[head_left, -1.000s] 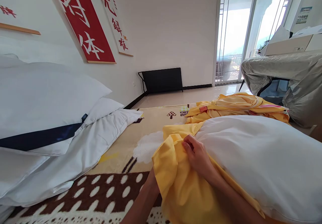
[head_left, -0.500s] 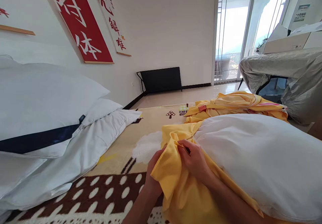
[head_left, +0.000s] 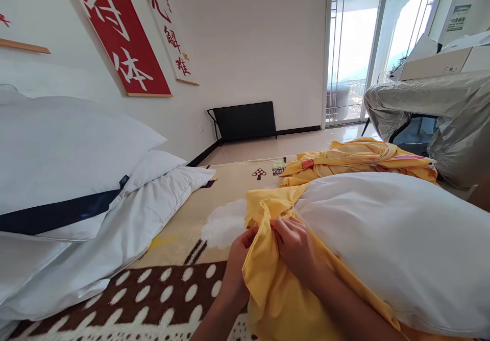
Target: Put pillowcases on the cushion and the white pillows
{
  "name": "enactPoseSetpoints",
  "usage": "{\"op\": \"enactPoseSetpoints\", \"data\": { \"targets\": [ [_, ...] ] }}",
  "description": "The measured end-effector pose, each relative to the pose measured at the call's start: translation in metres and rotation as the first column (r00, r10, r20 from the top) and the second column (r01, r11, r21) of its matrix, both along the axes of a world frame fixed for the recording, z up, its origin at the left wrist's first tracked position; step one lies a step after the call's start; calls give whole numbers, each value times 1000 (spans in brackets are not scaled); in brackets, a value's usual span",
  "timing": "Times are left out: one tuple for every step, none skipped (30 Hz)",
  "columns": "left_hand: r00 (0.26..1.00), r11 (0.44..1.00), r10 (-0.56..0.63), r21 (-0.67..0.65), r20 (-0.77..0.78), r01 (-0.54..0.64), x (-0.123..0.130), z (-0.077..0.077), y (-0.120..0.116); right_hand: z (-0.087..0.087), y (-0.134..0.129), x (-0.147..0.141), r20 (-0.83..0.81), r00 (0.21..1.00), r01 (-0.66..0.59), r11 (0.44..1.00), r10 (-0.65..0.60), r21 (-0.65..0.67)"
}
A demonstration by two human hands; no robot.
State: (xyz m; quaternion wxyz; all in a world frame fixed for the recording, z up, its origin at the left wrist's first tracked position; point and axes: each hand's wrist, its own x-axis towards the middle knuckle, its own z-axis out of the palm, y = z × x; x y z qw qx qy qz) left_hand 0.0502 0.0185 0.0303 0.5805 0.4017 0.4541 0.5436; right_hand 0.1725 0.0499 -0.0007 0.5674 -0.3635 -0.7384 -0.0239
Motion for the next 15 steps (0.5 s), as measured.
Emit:
{"op": "enactPoseSetpoints", "data": {
  "targets": [
    [1000,1000,-18,-21,19,18,-1,0,2,2,0,0,-32,999,-8,999,7,-31],
    [998,998,-41,-40,38,43,-3,0,4,4,0,1,-77,997,-23,996,17,-84],
    [996,996,-70,-58,54,73,-5,0,7,6,0,2,-135,991,-48,986,27,-159],
    [993,992,-100,-72,63,104,-8,-1,9,9,0,3,-198,980,-80,967,31,-243],
    [989,988,-126,-80,73,132,-11,-1,10,11,0,5,-255,966,-115,939,30,-324],
    [985,984,-149,-82,87,156,-13,-1,12,13,0,6,-302,953,-147,909,24,-391],
    [981,981,-167,-84,102,176,-16,0,13,15,1,7,-335,942,-171,883,17,-437],
    [977,978,-179,-84,118,189,-17,0,13,16,2,8,-354,935,-181,869,7,-461],
    [974,977,-185,-78,134,197,-19,1,14,16,3,9,-360,933,-176,866,-5,-469],
    [970,977,-192,-66,148,203,-20,2,14,16,4,11,-358,934,-163,867,-19,-472],
    [966,975,-205,-50,161,215,-21,3,14,16,5,12,-353,935,-147,867,-35,-475],
    [960,973,-222,-30,171,230,-23,4,14,15,7,13,-345,937,-126,868,-55,-480],
    [953,968,-246,-7,179,251,-25,4,15,14,9,15,-332,940,-99,869,-78,-485],
    [942,960,-279,19,184,281,-28,5,16,14,11,17,-309,945,-63,870,-105,-488],
    [930,949,-315,44,190,313,-32,5,18,13,13,20,-279,951,-19,873,-135,-487]
  ]
}}
